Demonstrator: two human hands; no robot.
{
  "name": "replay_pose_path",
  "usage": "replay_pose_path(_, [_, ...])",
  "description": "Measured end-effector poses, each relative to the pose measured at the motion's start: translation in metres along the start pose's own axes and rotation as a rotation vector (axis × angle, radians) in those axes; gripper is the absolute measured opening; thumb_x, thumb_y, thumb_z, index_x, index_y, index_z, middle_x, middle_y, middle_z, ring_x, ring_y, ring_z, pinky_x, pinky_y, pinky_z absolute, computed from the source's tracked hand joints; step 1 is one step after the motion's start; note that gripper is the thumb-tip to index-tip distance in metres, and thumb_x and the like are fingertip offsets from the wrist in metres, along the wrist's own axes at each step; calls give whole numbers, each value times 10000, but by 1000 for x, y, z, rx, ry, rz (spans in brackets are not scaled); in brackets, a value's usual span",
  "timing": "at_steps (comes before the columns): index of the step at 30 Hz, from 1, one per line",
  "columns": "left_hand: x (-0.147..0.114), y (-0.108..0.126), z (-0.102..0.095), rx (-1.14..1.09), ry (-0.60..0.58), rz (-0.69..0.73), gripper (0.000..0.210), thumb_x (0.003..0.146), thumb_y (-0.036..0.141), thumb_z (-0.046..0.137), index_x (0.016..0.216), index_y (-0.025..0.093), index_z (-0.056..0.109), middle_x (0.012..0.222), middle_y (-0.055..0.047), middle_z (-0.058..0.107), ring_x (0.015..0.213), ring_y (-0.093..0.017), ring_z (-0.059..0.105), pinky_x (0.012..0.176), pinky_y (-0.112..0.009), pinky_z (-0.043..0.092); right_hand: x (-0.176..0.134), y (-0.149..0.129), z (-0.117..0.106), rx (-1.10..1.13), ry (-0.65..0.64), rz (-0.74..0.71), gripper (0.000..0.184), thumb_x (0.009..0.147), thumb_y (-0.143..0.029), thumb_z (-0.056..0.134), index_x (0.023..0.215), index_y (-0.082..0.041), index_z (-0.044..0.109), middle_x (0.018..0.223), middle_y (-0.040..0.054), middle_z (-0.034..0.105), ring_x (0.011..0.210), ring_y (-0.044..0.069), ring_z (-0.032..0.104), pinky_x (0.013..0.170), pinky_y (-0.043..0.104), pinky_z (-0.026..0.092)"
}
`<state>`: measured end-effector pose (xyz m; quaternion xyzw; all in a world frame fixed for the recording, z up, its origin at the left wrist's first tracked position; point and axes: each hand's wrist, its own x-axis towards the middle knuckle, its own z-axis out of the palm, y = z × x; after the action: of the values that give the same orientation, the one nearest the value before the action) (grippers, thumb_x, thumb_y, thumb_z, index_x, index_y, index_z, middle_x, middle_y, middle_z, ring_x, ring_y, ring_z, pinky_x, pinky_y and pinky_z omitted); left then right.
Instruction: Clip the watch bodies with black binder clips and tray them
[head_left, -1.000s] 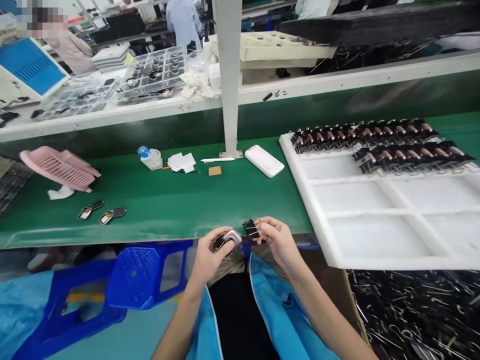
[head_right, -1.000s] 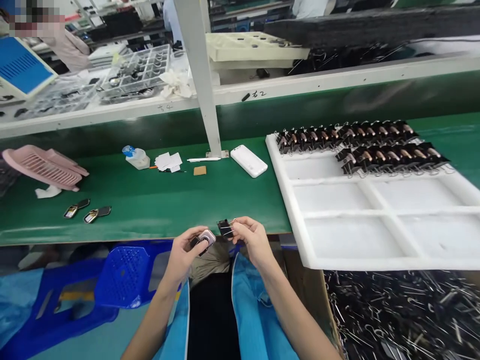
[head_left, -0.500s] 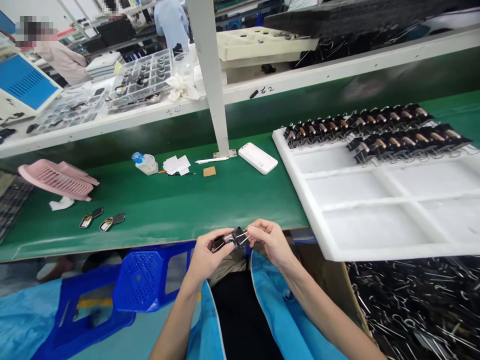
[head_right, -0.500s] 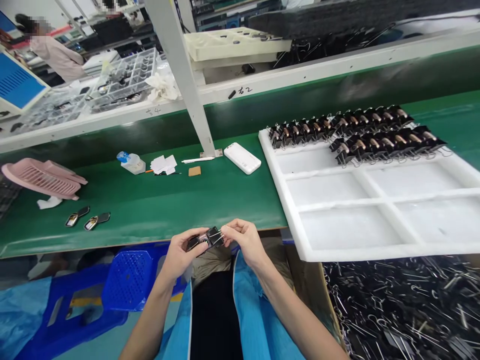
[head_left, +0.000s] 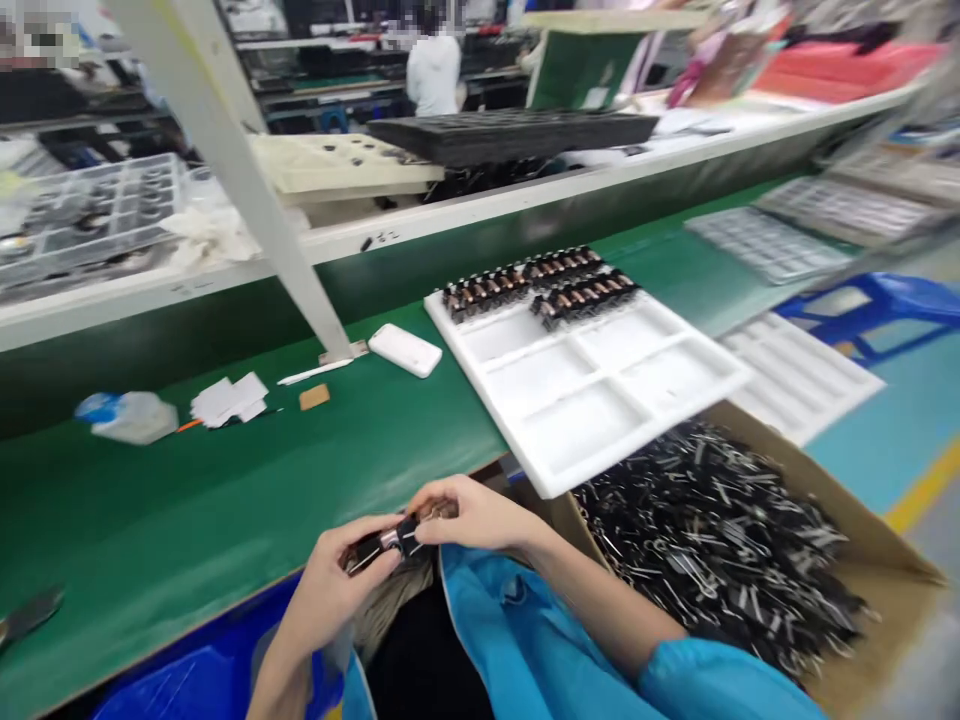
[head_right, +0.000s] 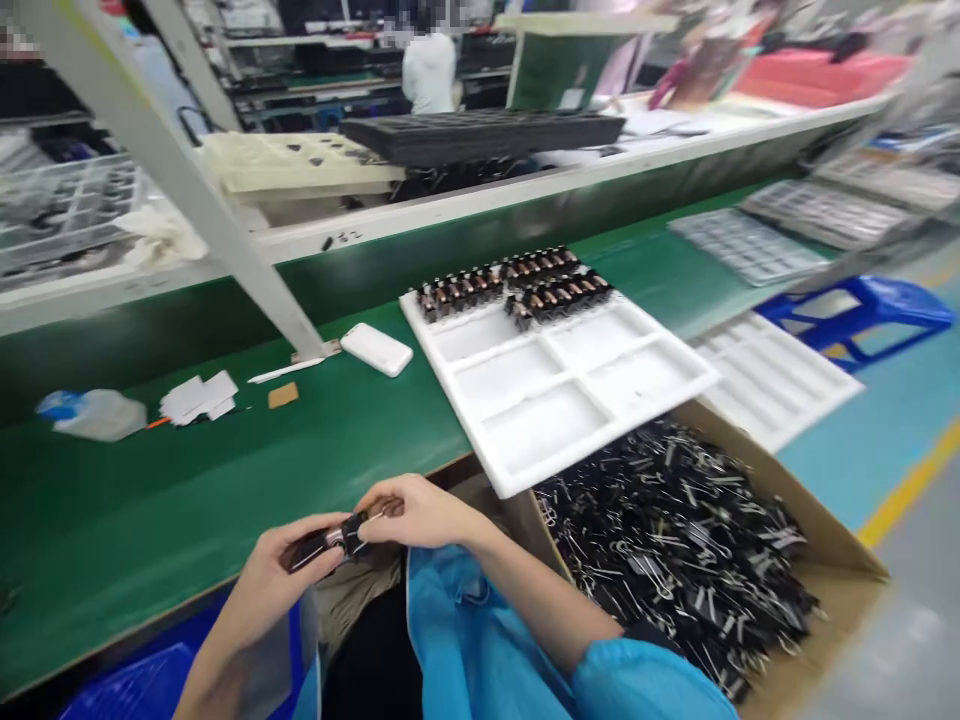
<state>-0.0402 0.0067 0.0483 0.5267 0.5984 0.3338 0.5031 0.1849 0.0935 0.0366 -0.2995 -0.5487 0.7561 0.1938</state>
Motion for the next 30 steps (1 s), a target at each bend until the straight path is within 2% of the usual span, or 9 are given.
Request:
replay_pose_path(2, [11,13,0,50,-152,14,405,881,446,800,1242,262,814,1098,-107,832,985,-294,792,930,-393,640,-9,-12,-13,-208,-77,22,356,784,-387,873,1051,-162,805,795,-15,701,690,118,580,630,223,435])
replay_pose_path(4, [22,21,-1,57,-184,43,513,911,458,771,1394,293,716,1193,-104,801,1016,-279,780,924,-381,637,-18,-21,-30,-282,-68,38,383,800,-422,855,1069,-153,811,791,-3,716,687,130,597,612,226,432])
replay_pose_path(6, [31,19,-5,11,-31,91,584,935,496,733,1474,300,625,1325,-122,747,1093,-284,761,955,-399,626,-24,-30,-55,-309,92,7,381,837,-458,809,1058,-147,808,820,24,755,702,152,648,632,240,474])
replay_pose_path(11, [48,-28,-25,-19,564,45,619,879,612,728,1348,221,627,1273,-150,729,1164,-342,718,1035,-522,576,-23,-65,-156,-697,873,-37,340,962,-408,654,1159,-153,765,1082,112,807,966,235,752,846,317,562])
replay_pose_path(14, [51,-52,-29,71,700,-2,631,832,657,722,1263,201,657,1176,-137,737,1105,-346,711,1022,-547,571,-9,-84,-211,-853,1130,46,322,943,-318,645,1189,-133,740,1190,162,777,1122,305,713,947,380,527])
replay_pose_path(16, [50,-60,-27,132,726,16,618,838,663,700,1254,208,668,1155,-123,739,1073,-334,708,1009,-537,573,4,-88,-233,-958,1225,110,316,923,-302,664,1183,-140,741,1197,172,771,1168,344,691,981,408,506])
replay_pose_path(25, [48,-76,-27,200,727,145,498,908,580,675,1262,229,671,1115,-96,754,1034,-301,713,964,-470,575,42,-87,-250,-1282,1225,324,318,1018,-335,619,1233,-125,722,1135,218,772,1120,361,714,925,407,505])
replay_pose_path(28, [51,-78,-24,182,755,182,440,919,523,688,1243,225,673,1082,-94,756,977,-280,714,940,-455,577,38,-90,-239,-1351,1180,331,322,1060,-290,577,1298,-99,680,1189,239,749,1145,354,703,933,414,510])
replay_pose_path(30, [48,-75,-19,164,778,199,386,927,469,689,1222,222,676,1061,-97,757,941,-266,710,922,-451,578,44,-87,-217,-1398,1119,288,301,1069,-270,588,1289,-85,677,1237,241,724,1169,350,689,951,435,527])
